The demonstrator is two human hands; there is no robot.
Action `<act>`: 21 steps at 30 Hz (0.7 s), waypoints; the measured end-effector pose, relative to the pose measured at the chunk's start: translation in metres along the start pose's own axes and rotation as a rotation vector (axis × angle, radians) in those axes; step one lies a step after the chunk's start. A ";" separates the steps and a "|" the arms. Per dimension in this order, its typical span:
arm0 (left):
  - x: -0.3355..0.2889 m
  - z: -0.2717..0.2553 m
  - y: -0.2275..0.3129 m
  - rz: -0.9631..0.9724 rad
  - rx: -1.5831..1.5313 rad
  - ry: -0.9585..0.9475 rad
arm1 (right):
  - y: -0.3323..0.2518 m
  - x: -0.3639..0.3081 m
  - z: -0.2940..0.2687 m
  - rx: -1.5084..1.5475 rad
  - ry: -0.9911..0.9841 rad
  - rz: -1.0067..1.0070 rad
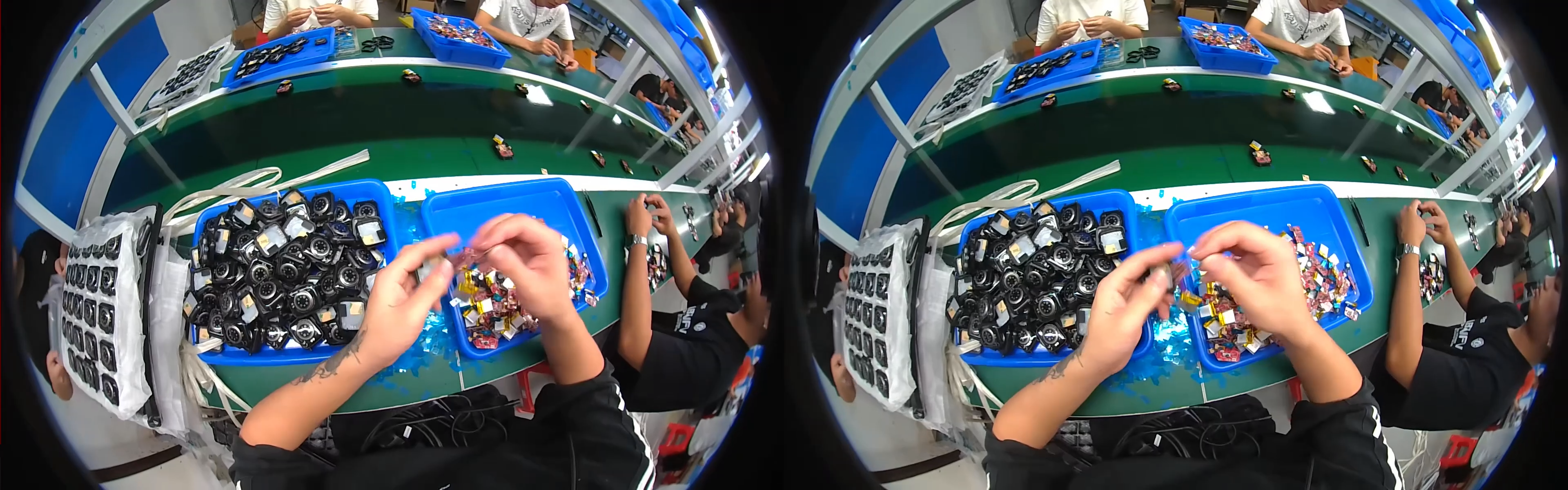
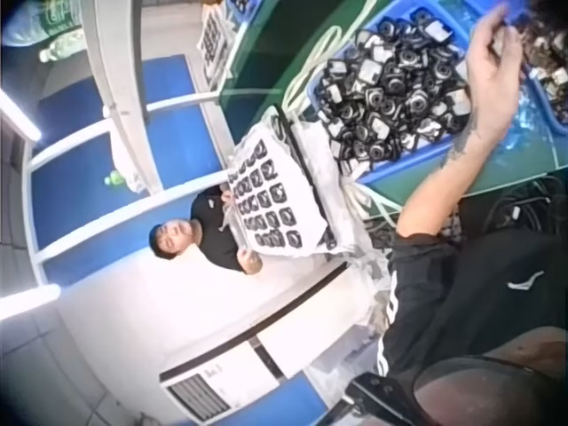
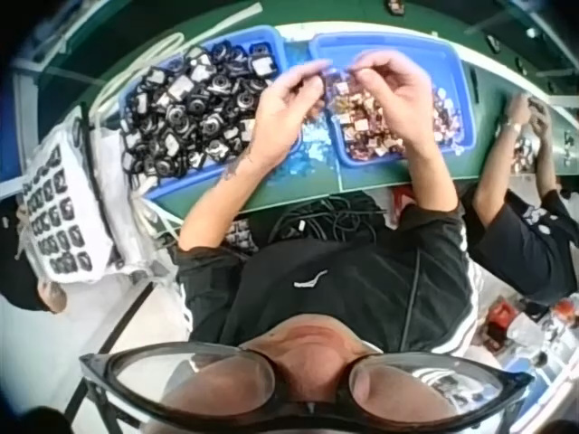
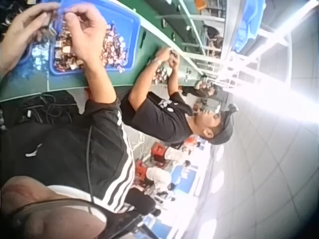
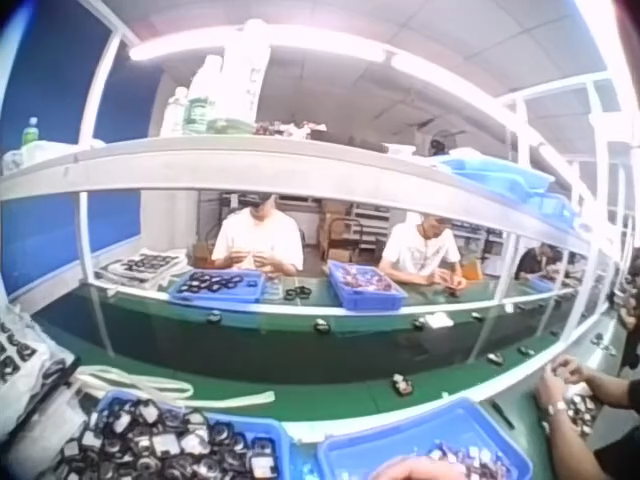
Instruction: The recorder is at an electronics assembly line, assembling smartwatches by picking up housings and inserting small yellow components, then peeling off protective plastic films.
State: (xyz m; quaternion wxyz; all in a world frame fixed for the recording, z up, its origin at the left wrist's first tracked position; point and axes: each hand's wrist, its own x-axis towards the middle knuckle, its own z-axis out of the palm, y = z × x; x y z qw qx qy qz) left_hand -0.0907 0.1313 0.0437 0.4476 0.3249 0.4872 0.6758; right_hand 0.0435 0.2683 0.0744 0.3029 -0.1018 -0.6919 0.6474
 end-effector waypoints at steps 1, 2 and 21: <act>0.001 -0.002 -0.003 0.001 0.000 0.012 | -0.005 -0.002 -0.003 -0.012 0.064 -0.019; 0.003 -0.004 -0.007 0.080 0.011 0.043 | -0.011 -0.002 -0.009 -0.080 0.050 -0.067; 0.001 0.001 -0.013 0.223 0.018 -0.071 | -0.004 0.003 0.030 -0.668 0.063 -0.217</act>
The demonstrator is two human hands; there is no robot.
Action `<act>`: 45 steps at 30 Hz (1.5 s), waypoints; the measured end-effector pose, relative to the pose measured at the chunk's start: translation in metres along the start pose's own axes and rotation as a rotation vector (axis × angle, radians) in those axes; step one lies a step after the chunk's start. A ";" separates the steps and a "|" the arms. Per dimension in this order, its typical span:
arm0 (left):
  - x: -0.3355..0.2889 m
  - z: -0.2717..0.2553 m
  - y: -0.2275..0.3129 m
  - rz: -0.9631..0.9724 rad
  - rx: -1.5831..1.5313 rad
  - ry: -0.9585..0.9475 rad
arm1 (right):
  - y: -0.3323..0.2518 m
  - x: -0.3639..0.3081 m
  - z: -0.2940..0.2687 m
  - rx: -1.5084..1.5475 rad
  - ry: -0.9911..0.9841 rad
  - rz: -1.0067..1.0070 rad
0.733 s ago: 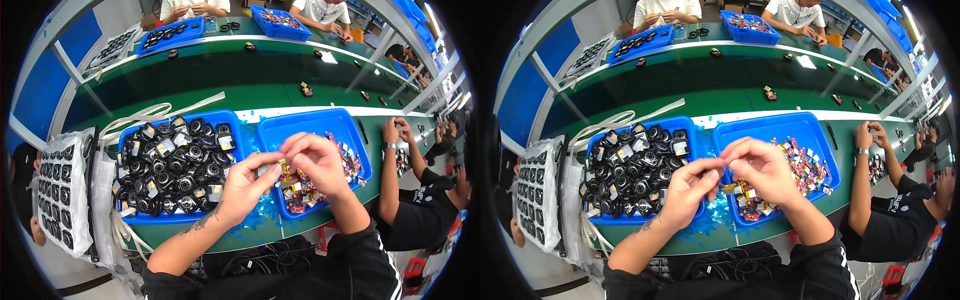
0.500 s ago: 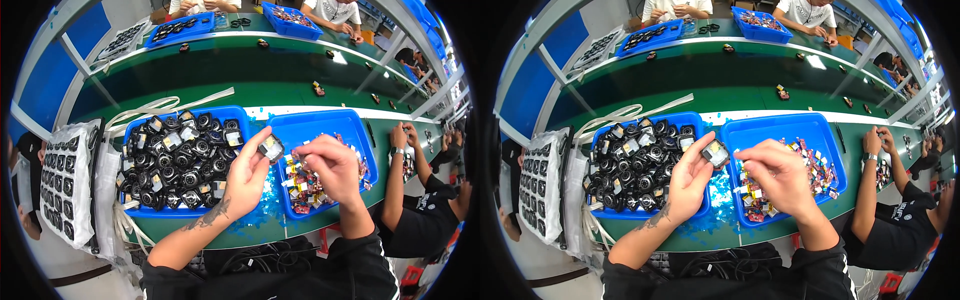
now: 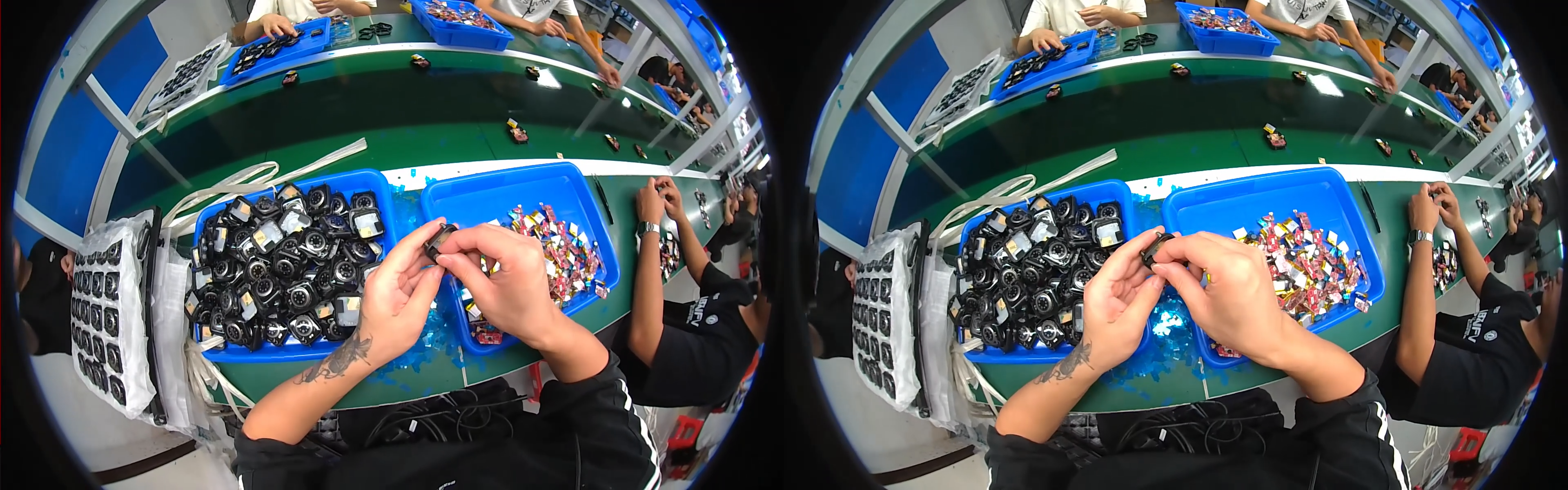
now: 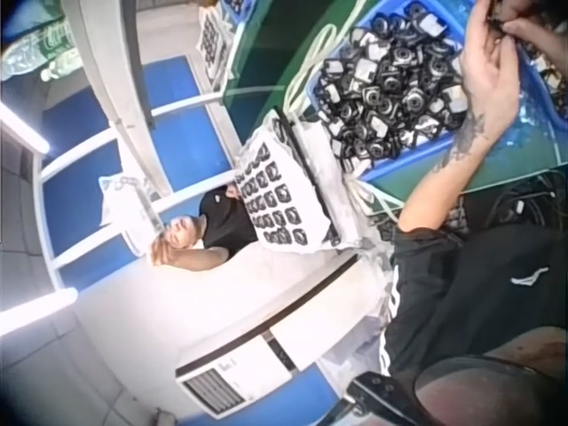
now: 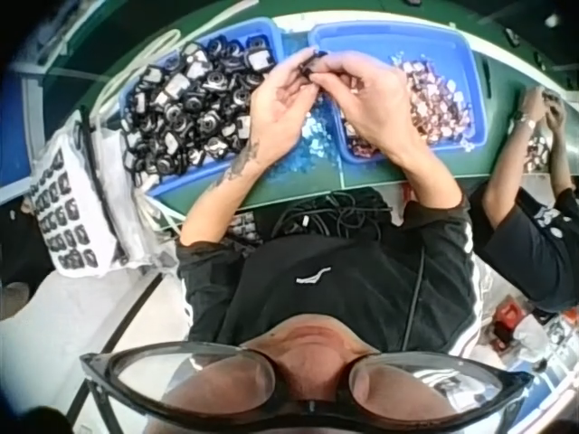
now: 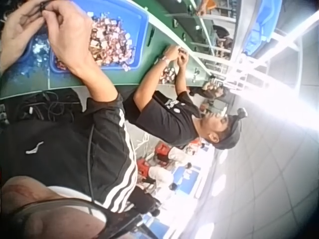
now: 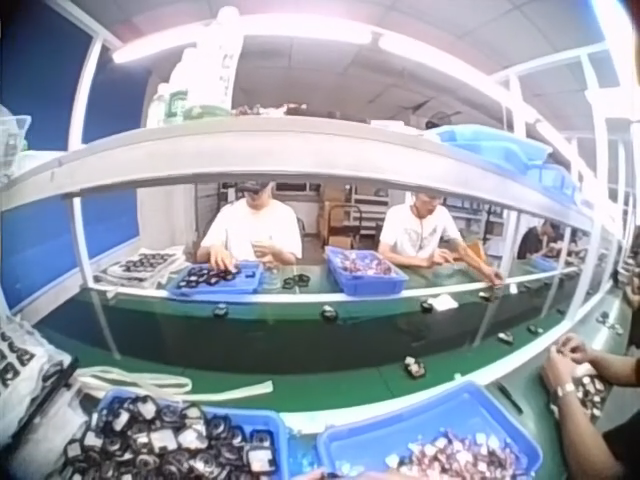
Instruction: The recorder is at an electronics assembly line, assembling smartwatches by picking up housings and inserting small yellow components, then peeling off protective plastic films.
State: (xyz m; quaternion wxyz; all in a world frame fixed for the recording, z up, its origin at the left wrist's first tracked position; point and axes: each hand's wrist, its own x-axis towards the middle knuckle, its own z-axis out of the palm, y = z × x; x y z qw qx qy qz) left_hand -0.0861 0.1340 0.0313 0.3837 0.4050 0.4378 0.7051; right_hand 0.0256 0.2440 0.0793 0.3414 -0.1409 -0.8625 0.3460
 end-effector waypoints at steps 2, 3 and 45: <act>-0.001 0.000 0.000 0.005 0.006 0.011 | -0.001 0.001 0.000 -0.022 -0.003 -0.005; -0.001 0.000 0.000 0.012 0.013 0.019 | -0.001 0.001 0.001 -0.020 -0.006 -0.004; -0.005 0.011 0.010 -0.009 -0.017 0.074 | 0.012 -0.005 -0.015 0.088 0.024 0.086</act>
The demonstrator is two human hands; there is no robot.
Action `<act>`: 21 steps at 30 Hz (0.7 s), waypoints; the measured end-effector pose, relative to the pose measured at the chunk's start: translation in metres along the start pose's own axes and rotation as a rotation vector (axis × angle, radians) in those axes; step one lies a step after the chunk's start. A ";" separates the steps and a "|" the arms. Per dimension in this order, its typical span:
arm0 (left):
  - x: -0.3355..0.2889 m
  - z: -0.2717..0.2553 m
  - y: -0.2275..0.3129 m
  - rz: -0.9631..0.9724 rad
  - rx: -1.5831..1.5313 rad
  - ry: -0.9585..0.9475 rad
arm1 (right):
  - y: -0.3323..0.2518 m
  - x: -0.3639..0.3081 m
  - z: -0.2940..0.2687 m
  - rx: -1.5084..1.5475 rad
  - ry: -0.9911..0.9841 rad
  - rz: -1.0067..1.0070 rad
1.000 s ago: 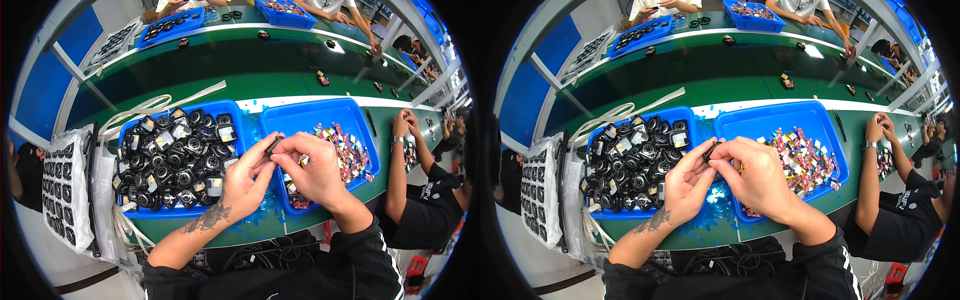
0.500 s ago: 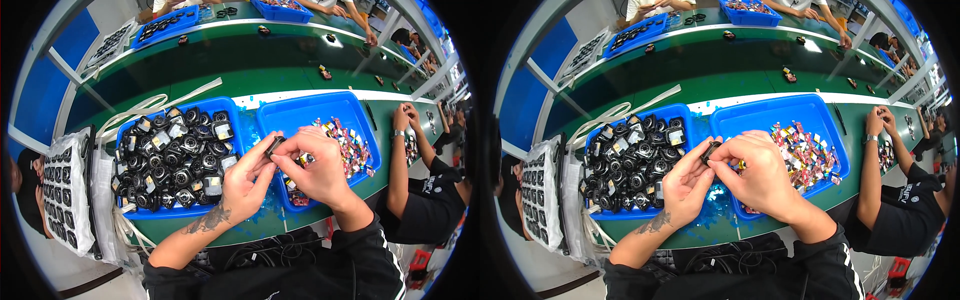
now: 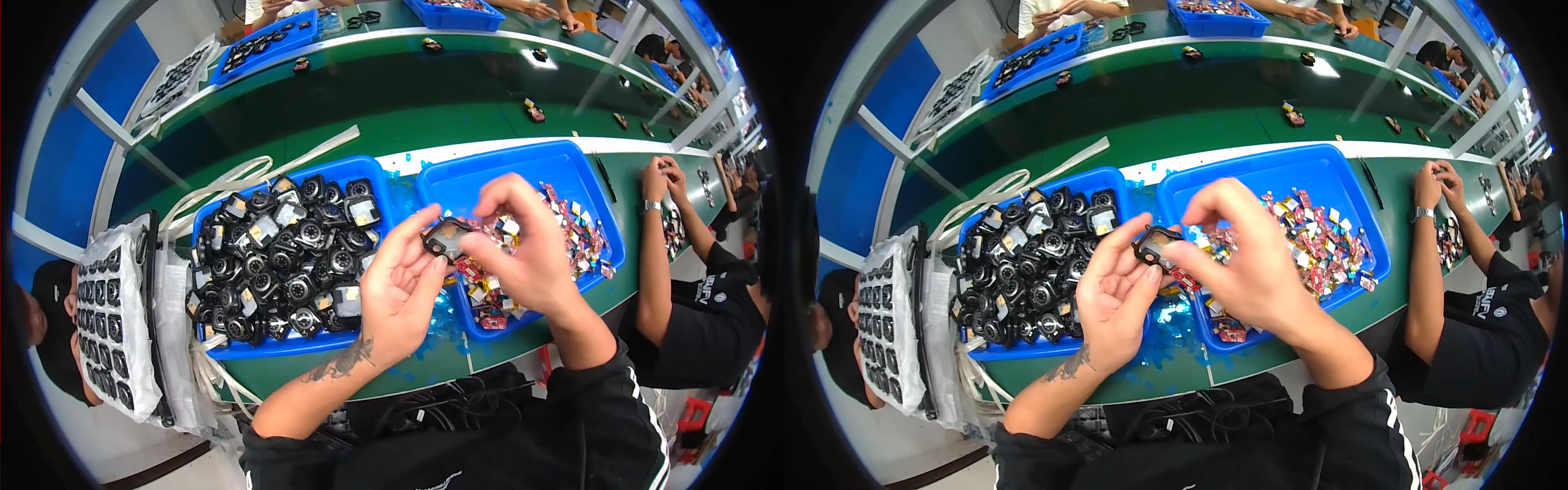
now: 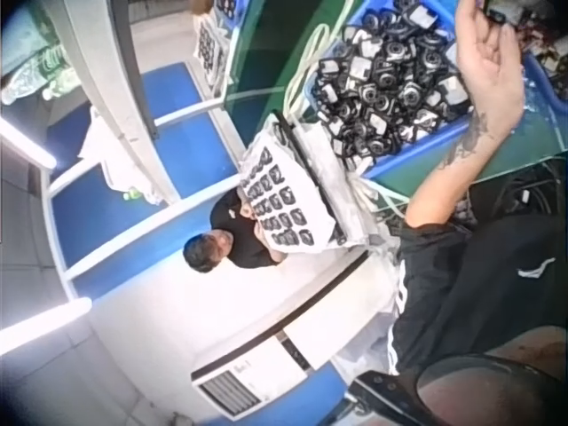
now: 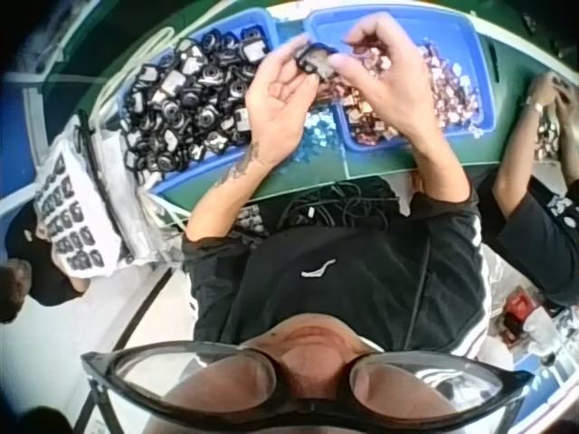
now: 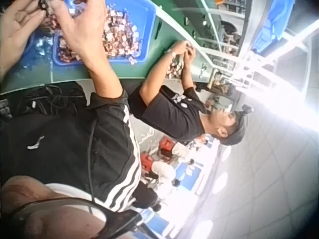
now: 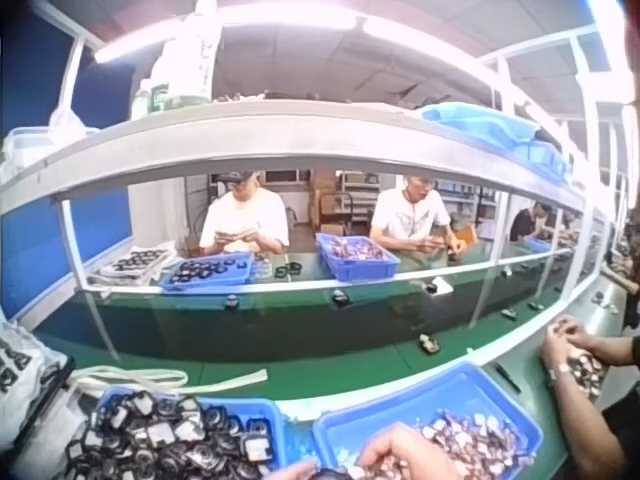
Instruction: The recorder is at an electronics assembly line, assembling smartwatches by picking up housings and inserting small yellow components, then peeling off protective plastic films.
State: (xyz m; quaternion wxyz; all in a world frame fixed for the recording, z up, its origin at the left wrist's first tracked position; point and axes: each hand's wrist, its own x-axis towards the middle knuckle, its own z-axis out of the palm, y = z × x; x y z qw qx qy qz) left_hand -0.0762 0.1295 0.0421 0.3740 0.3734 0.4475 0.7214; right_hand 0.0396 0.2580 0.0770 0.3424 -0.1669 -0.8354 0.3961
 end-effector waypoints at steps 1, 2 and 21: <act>-0.001 0.003 0.001 -0.036 -0.093 0.057 | 0.002 -0.005 -0.003 0.273 0.043 0.168; 0.003 0.001 -0.003 -0.001 -0.131 0.076 | 0.002 -0.010 -0.007 0.343 0.062 0.146; 0.006 -0.012 0.003 0.367 0.645 -0.050 | -0.002 -0.022 -0.006 0.503 -0.117 0.365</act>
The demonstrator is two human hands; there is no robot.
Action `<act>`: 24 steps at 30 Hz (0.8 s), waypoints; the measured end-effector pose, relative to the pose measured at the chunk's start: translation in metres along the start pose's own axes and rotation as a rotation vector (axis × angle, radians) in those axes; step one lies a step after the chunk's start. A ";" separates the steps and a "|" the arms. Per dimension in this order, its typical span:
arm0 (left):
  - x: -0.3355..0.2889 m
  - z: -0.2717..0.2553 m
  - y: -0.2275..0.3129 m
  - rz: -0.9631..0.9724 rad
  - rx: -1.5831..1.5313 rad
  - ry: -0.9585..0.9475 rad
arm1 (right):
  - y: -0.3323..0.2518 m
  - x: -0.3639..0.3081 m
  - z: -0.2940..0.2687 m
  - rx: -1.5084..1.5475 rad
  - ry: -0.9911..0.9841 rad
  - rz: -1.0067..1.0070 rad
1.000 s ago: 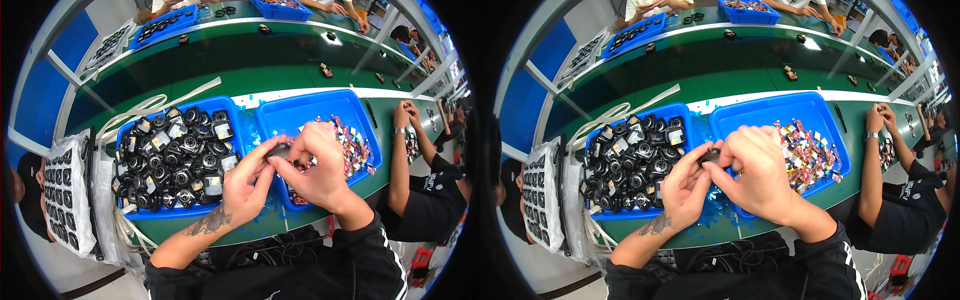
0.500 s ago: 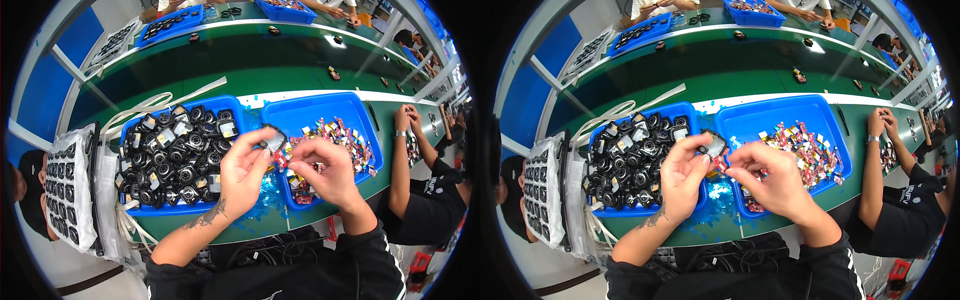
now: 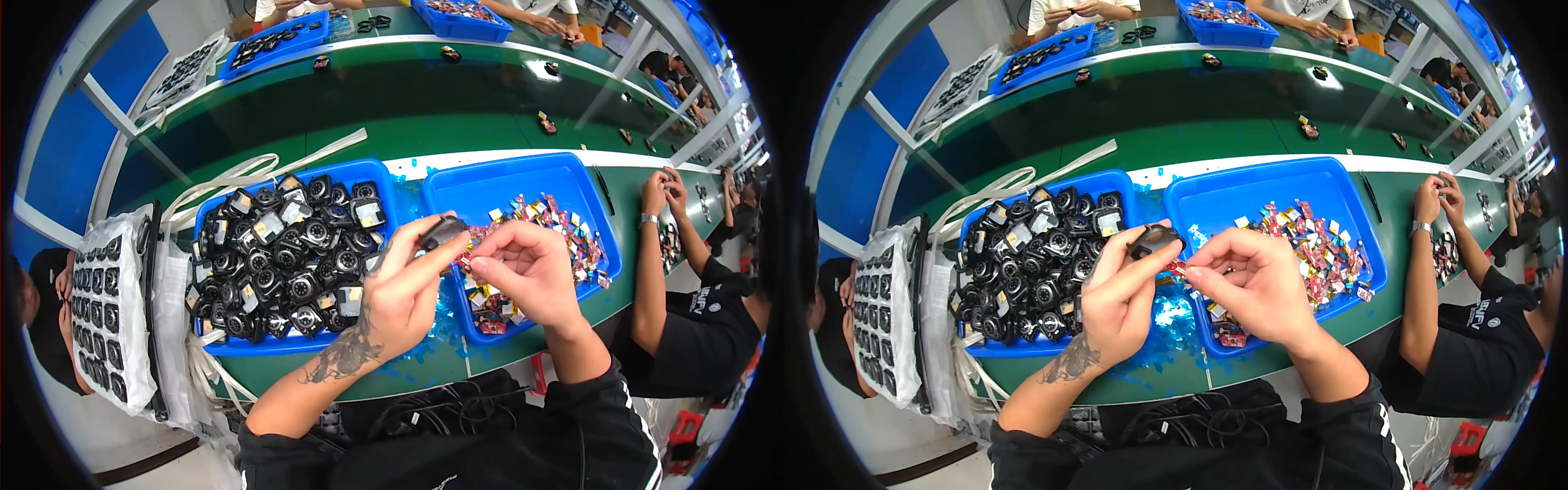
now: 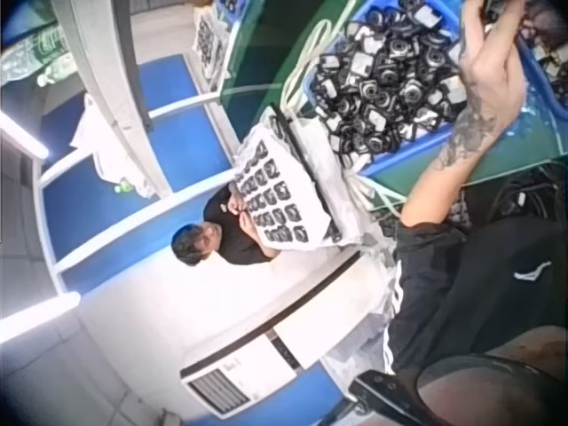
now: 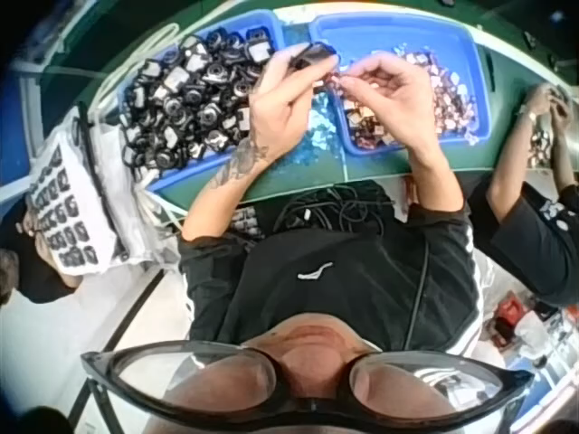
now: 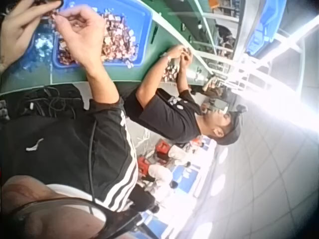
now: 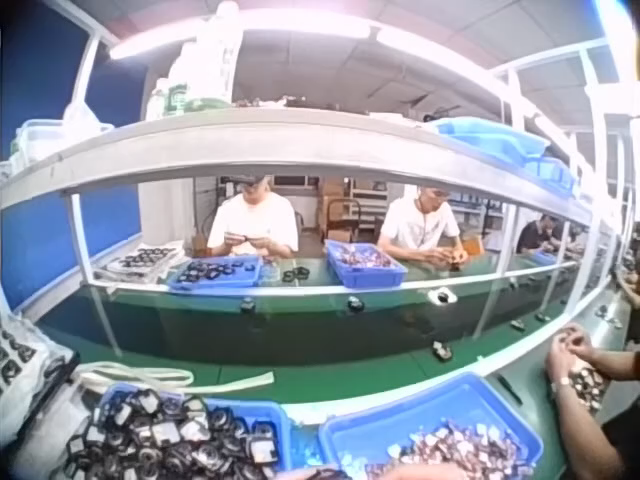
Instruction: The recorder is at an electronics assembly line, assembling smartwatches by picking up housings and inserting small yellow components, then peeling off protective plastic films.
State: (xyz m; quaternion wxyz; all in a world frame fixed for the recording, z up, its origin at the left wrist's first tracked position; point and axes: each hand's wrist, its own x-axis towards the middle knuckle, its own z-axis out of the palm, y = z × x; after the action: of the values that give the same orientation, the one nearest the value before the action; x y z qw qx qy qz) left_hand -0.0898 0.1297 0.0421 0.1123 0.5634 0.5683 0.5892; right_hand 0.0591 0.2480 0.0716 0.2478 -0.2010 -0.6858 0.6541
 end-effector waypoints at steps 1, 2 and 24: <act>0.001 0.000 0.000 0.091 0.065 0.016 | 0.000 0.002 -0.001 0.070 -0.010 0.010; 0.002 0.000 0.001 0.181 0.130 0.033 | -0.001 0.001 -0.002 0.070 -0.012 0.012; -0.009 0.013 -0.006 -0.421 -0.702 -0.037 | 0.012 -0.006 -0.005 0.343 0.000 0.085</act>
State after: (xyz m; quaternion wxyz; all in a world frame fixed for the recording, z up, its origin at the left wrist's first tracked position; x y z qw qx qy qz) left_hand -0.0797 0.1321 0.0285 0.4262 0.3727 0.4333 0.7012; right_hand 0.0663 0.2496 0.0589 0.2506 -0.1848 -0.5548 0.7715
